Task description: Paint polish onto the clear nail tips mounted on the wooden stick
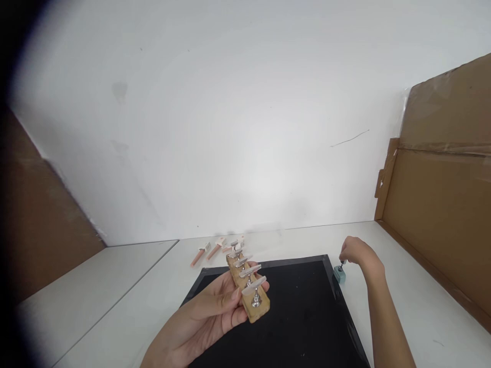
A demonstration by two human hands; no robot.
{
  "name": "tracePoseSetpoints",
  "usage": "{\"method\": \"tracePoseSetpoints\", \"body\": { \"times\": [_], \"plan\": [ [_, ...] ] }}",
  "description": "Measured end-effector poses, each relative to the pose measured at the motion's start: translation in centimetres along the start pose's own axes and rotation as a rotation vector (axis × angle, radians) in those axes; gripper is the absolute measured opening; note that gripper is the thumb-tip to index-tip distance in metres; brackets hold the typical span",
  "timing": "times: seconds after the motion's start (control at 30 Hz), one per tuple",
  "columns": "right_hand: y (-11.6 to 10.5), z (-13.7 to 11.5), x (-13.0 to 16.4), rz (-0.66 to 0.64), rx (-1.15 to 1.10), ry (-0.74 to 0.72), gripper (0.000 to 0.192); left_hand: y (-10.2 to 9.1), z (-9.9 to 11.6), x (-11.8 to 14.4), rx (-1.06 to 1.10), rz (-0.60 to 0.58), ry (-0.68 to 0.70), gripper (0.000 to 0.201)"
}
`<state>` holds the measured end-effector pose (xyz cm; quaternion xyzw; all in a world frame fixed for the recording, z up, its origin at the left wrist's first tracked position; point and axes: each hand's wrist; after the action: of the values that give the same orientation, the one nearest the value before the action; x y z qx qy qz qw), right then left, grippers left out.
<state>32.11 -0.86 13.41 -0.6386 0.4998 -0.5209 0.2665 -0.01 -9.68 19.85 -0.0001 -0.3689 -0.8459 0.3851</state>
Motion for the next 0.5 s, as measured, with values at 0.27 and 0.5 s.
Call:
{"method": "tracePoseSetpoints", "body": {
  "times": [0.27, 0.5],
  "plan": [
    [-0.11, -0.17, -0.18, 0.028, -0.008, -0.008, 0.025, 0.12, 0.02, 0.05, -0.001, 0.030, -0.001, 0.033],
    [-0.30, -0.32, 0.60, 0.076, -0.049, -0.034, 0.024, 0.03, -0.02, 0.23, 0.036, 0.045, -0.007, 0.033]
  ]
}}
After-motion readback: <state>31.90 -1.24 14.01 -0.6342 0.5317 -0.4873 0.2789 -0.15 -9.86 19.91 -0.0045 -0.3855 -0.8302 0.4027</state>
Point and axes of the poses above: each hand's wrist, its own x-axis away from the middle knuckle, its own y-axis out of the palm, z = x × y, and after that the axes turned 10 degrees about -y, right-handed
